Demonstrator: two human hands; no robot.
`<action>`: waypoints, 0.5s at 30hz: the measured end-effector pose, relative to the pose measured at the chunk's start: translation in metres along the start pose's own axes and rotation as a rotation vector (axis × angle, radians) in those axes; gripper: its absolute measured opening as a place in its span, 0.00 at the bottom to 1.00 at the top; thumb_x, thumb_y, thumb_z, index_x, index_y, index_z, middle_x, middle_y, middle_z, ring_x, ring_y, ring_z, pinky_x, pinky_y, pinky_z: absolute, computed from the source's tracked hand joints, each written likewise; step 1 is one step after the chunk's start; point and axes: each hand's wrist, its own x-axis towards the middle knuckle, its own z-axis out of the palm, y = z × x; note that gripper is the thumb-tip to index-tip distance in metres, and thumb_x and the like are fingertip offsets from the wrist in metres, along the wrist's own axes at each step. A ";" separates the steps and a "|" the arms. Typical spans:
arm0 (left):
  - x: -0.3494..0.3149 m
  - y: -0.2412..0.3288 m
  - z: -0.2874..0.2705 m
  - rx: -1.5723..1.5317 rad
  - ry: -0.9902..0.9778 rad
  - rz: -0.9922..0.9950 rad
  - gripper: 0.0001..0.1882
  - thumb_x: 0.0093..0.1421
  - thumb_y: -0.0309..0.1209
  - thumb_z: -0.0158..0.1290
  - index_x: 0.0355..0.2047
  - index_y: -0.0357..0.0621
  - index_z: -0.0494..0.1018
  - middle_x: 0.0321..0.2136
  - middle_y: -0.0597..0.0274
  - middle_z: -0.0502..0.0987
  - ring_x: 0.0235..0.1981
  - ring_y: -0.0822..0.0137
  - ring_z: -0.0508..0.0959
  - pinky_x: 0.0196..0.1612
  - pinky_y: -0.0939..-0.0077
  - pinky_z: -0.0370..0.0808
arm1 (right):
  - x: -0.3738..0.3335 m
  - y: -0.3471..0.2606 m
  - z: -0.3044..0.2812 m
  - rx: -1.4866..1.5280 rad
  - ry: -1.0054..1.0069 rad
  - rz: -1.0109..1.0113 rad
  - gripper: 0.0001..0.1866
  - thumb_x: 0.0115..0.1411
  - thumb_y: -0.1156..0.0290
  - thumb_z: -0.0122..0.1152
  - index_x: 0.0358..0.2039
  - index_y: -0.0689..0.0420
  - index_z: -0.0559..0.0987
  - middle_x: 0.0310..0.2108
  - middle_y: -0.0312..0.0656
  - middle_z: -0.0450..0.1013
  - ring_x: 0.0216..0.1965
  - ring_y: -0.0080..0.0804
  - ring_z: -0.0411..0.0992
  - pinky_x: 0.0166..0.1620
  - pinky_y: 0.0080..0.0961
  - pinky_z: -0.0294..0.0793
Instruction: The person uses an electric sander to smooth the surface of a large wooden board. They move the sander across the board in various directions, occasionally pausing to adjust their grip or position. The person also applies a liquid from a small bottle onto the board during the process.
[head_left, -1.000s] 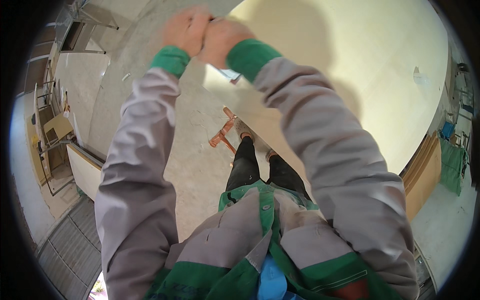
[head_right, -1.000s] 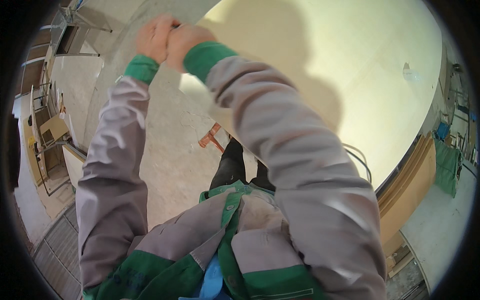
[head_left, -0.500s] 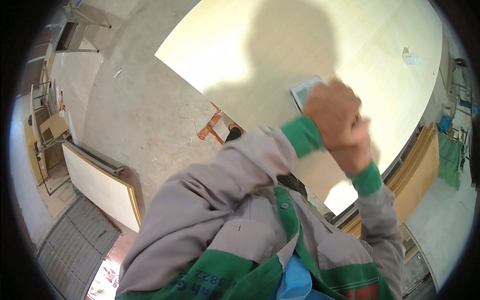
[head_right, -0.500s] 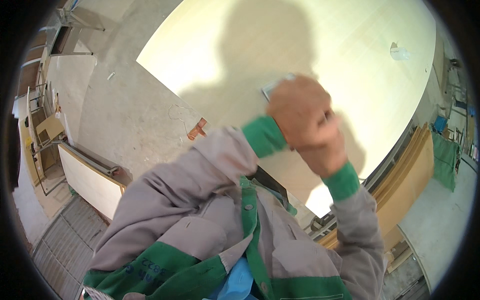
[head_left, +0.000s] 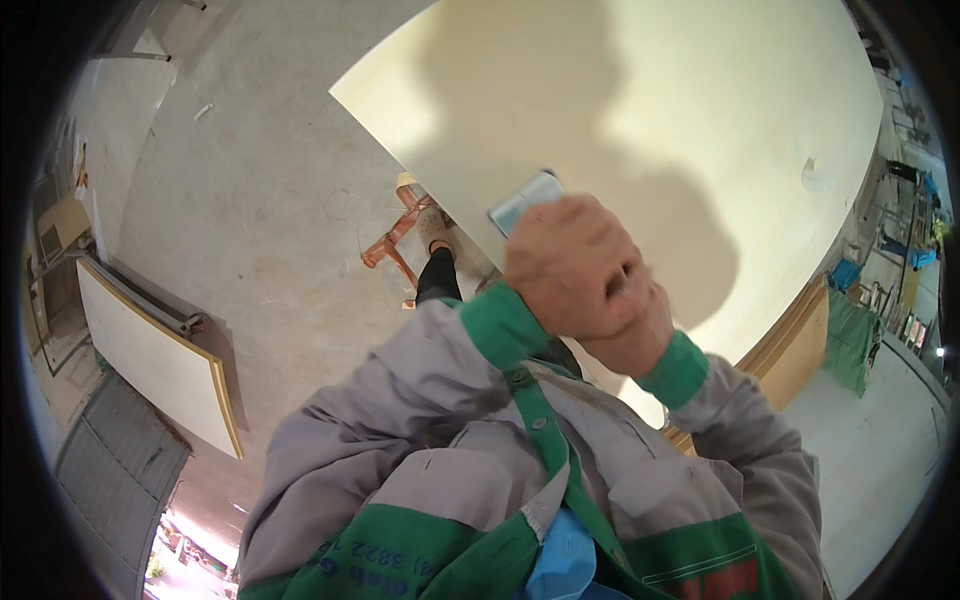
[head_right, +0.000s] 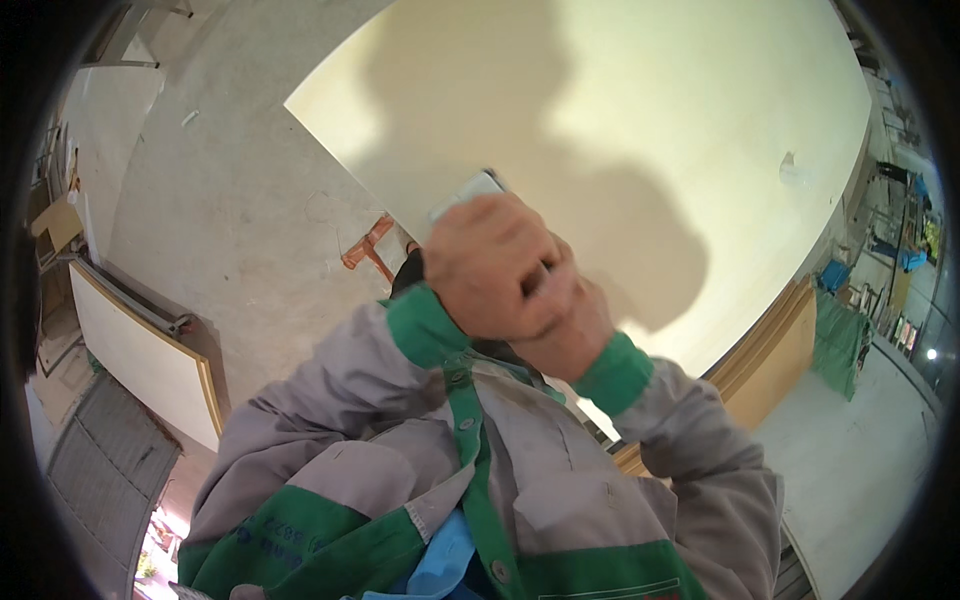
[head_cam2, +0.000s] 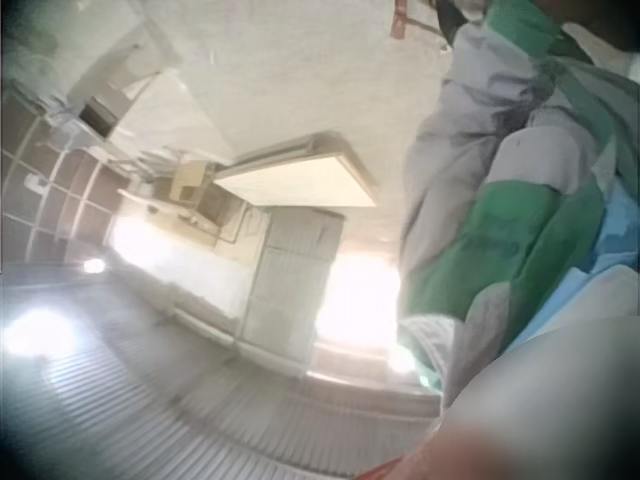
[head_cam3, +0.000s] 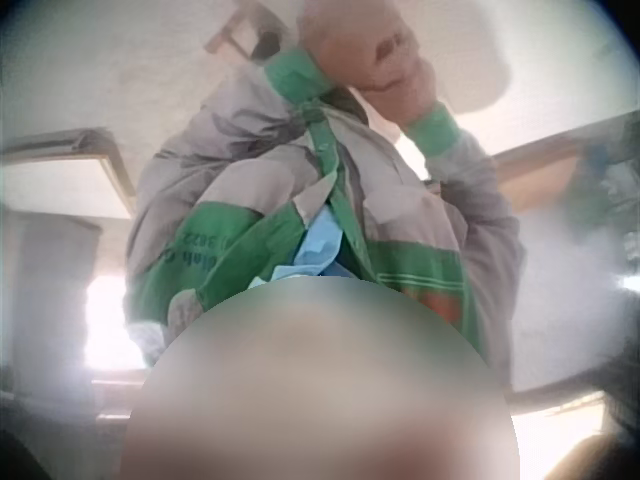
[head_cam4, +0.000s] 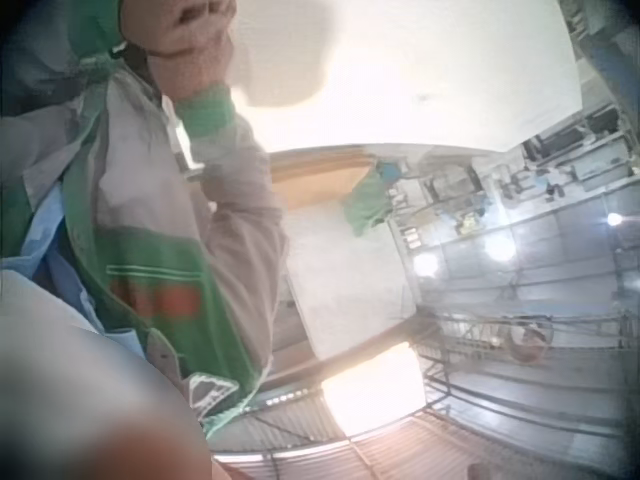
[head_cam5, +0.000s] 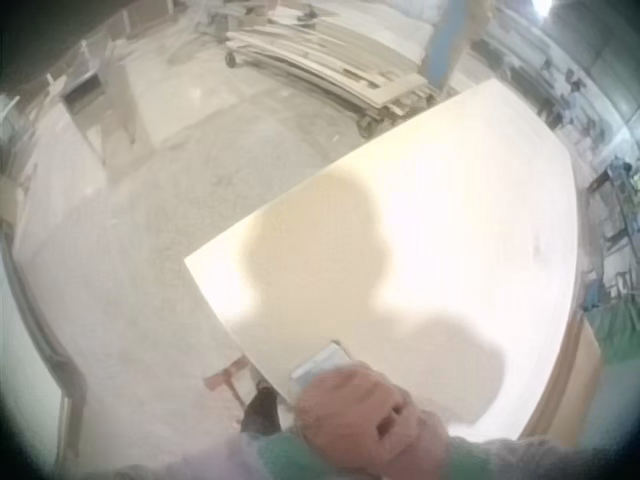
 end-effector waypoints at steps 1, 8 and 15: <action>0.013 -0.014 -0.018 0.055 -0.003 -0.001 0.05 0.44 0.31 0.61 0.20 0.49 0.75 0.21 0.62 0.75 0.25 0.57 0.76 0.28 0.65 0.72 | 0.028 -0.012 0.000 -0.044 -0.007 -0.059 0.24 0.53 0.61 0.72 0.50 0.51 0.77 0.52 0.49 0.74 0.41 0.54 0.80 0.41 0.49 0.81; 0.107 -0.143 -0.105 0.366 0.009 0.027 0.09 0.56 0.35 0.56 0.27 0.42 0.78 0.28 0.54 0.80 0.31 0.49 0.79 0.36 0.59 0.77 | 0.224 -0.069 0.006 -0.235 0.103 -0.280 0.28 0.56 0.47 0.67 0.52 0.50 0.80 0.50 0.52 0.74 0.42 0.54 0.80 0.48 0.45 0.82; 0.206 -0.251 -0.175 0.577 -0.218 0.073 0.20 0.67 0.47 0.46 0.38 0.42 0.79 0.35 0.43 0.80 0.40 0.41 0.79 0.47 0.49 0.74 | 0.350 -0.136 -0.022 -0.138 0.119 -0.315 0.29 0.60 0.62 0.61 0.60 0.62 0.71 0.40 0.59 0.82 0.41 0.57 0.81 0.47 0.47 0.80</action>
